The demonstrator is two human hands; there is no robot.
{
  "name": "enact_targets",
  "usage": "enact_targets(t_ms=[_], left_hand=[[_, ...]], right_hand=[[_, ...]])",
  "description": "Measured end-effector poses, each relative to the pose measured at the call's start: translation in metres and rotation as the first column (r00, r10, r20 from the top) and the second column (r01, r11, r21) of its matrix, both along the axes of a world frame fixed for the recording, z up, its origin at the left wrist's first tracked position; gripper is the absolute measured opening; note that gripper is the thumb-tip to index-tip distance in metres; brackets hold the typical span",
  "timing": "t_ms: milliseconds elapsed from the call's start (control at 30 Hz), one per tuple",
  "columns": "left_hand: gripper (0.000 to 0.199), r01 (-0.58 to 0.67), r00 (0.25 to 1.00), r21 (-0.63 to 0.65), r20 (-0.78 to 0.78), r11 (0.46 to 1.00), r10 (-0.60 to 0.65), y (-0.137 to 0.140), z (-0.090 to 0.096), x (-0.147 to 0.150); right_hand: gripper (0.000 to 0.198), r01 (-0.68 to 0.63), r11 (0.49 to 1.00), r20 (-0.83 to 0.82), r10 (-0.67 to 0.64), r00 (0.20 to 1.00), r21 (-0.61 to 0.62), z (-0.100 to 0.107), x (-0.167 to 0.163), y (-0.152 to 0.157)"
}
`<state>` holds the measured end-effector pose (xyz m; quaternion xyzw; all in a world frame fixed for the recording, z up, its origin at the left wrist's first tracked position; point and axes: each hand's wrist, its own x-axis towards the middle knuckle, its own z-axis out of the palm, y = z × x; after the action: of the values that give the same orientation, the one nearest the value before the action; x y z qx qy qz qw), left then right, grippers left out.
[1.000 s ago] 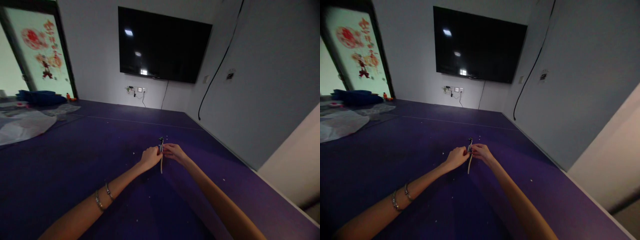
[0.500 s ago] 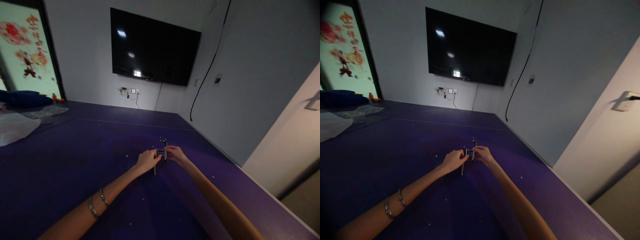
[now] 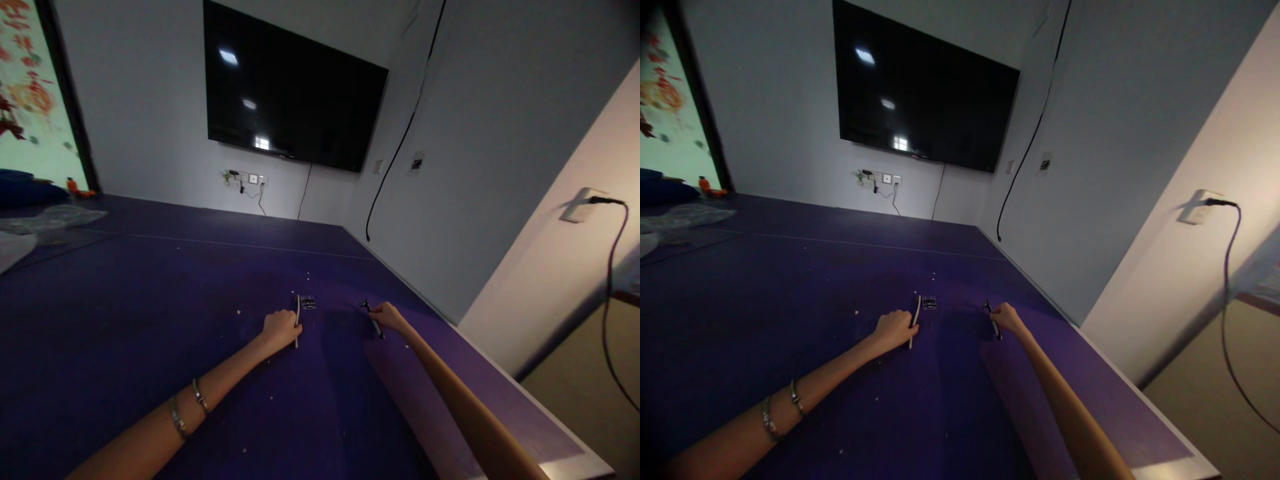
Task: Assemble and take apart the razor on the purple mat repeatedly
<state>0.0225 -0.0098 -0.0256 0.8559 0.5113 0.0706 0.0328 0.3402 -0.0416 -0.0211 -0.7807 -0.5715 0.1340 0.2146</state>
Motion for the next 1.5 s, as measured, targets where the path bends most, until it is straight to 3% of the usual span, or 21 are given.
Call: enact_targets(t_ms=[233, 467, 633, 700, 733, 800, 867, 967, 1067, 1233, 1367, 1500], left_hand=[[0.032, -0.003, 1.000, -0.011, -0.008, 1.000, 0.002, 0.000, -0.002, 0.007], [0.030, -0.024, 0.999, -0.016, 0.028, 1.000, 0.024, -0.004, 0.002, 0.003], [0.032, -0.020, 0.997, 0.043, 0.070, 0.999, 0.017, -0.007, 0.014, 0.001], [0.033, -0.017, 0.997, 0.068, 0.082, 0.998, 0.012, -0.012, 0.021, 0.004], [0.033, -0.015, 0.996, 0.082, 0.088, 0.997, 0.007, -0.015, 0.024, 0.006], [0.034, 0.001, 0.995, 0.107, 0.100, 0.994, -0.011, -0.023, 0.031, 0.012], [0.034, 0.020, 0.994, 0.127, 0.106, 0.992, -0.034, -0.030, 0.036, 0.017], [0.034, 0.050, 0.992, 0.144, 0.106, 0.988, -0.066, -0.040, 0.040, 0.023], [0.032, 0.057, 0.992, 0.132, 0.102, 0.990, -0.071, -0.045, 0.041, 0.027], [0.032, 0.065, 0.989, 0.118, 0.121, 0.991, -0.080, -0.050, 0.040, 0.035], [0.038, 0.112, 0.972, 0.133, 0.194, 0.985, -0.136, -0.045, 0.038, 0.040], [0.028, 0.152, 0.949, 0.176, 0.248, 0.973, -0.194, -0.020, 0.032, 0.036]], right_hand=[[0.015, 0.063, 0.998, 0.151, -0.060, 0.987, -0.019, -0.005, 0.007, 0.000], [0.012, 0.069, 0.997, 0.167, -0.075, 0.983, 0.042, -0.005, 0.007, -0.005], [0.012, 0.025, 0.985, 0.117, -0.046, 0.992, 0.173, 0.003, -0.010, -0.001], [0.014, -0.015, 0.972, 0.007, 0.014, 1.000, 0.234, 0.006, -0.031, 0.003], [0.016, -0.012, 0.960, -0.151, 0.056, 0.987, 0.280, 0.007, -0.045, 0.005], [0.023, 0.011, 0.951, -0.509, 0.155, 0.846, 0.309, 0.010, -0.075, 0.005], [0.028, 0.023, 0.960, -0.763, 0.206, 0.613, 0.278, 0.012, -0.104, 0.003], [0.029, -0.007, 0.972, -0.918, 0.222, 0.328, 0.233, 0.017, -0.135, -0.004], [0.025, -0.038, 0.973, -0.946, 0.229, 0.228, 0.227, 0.019, -0.146, -0.008], [0.025, 0.019, 0.965, -0.928, 0.247, 0.278, 0.263, 0.018, -0.141, -0.008], [0.023, 0.045, 0.962, -0.912, 0.242, 0.331, 0.271, 0.026, -0.119, -0.009], [0.018, 0.112, 0.948, -0.851, 0.212, 0.480, 0.299, 0.037, -0.071, -0.010]])
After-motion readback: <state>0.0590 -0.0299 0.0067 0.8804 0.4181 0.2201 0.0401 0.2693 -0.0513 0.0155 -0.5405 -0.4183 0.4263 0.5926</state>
